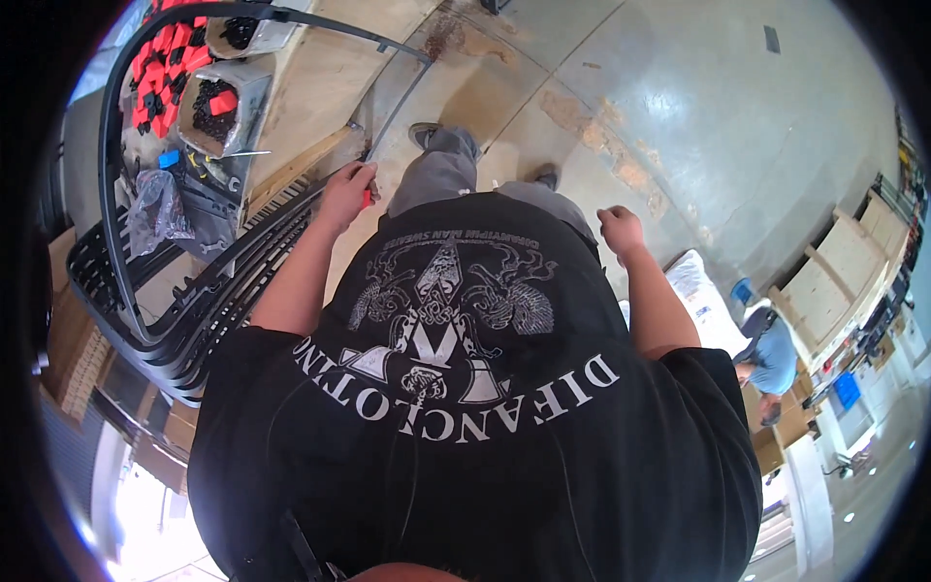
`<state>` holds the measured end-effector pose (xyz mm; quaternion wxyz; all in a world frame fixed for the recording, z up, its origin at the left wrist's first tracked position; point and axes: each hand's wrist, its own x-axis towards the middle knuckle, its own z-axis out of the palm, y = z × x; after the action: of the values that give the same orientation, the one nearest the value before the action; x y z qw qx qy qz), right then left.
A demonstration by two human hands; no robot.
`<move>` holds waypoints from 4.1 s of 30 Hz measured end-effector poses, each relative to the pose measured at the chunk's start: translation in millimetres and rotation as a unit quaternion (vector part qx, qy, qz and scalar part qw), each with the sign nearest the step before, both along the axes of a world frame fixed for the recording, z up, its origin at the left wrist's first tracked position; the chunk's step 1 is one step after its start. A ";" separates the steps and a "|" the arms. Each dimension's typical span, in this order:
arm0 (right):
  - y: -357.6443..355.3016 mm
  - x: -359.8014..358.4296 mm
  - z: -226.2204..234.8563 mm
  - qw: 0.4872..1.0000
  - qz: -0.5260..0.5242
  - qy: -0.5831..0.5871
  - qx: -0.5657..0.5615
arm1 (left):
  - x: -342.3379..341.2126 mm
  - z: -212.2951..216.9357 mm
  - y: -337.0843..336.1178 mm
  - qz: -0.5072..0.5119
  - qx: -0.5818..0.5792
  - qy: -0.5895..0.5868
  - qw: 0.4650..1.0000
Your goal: Attaching red end caps and securing components on black metal frames using a hand tool.
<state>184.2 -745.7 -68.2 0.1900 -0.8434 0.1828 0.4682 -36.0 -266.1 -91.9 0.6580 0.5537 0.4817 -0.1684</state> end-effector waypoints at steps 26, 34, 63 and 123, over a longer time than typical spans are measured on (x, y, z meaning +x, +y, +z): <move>-212.3 -480.9 -168.6 0.950 -0.168 0.207 -0.161 | 114.1 -555.2 -276.6 -0.734 0.167 0.250 0.608; -228.4 -603.5 -176.1 0.921 -0.229 0.297 -0.101 | 87.4 -667.0 -305.3 -0.591 0.223 0.303 0.714; 68.7 0.7 92.5 0.853 -0.182 0.110 0.476 | 130.9 158.5 -175.4 -0.208 0.010 -0.243 0.947; 513.9 227.3 103.5 0.844 0.175 0.353 0.364 | 203.8 97.5 67.0 0.478 -0.009 -0.165 0.862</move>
<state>411.5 -231.8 35.3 0.3205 -0.5093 -0.0963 0.7928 167.8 -199.1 5.6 0.7327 0.2688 0.5702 0.2565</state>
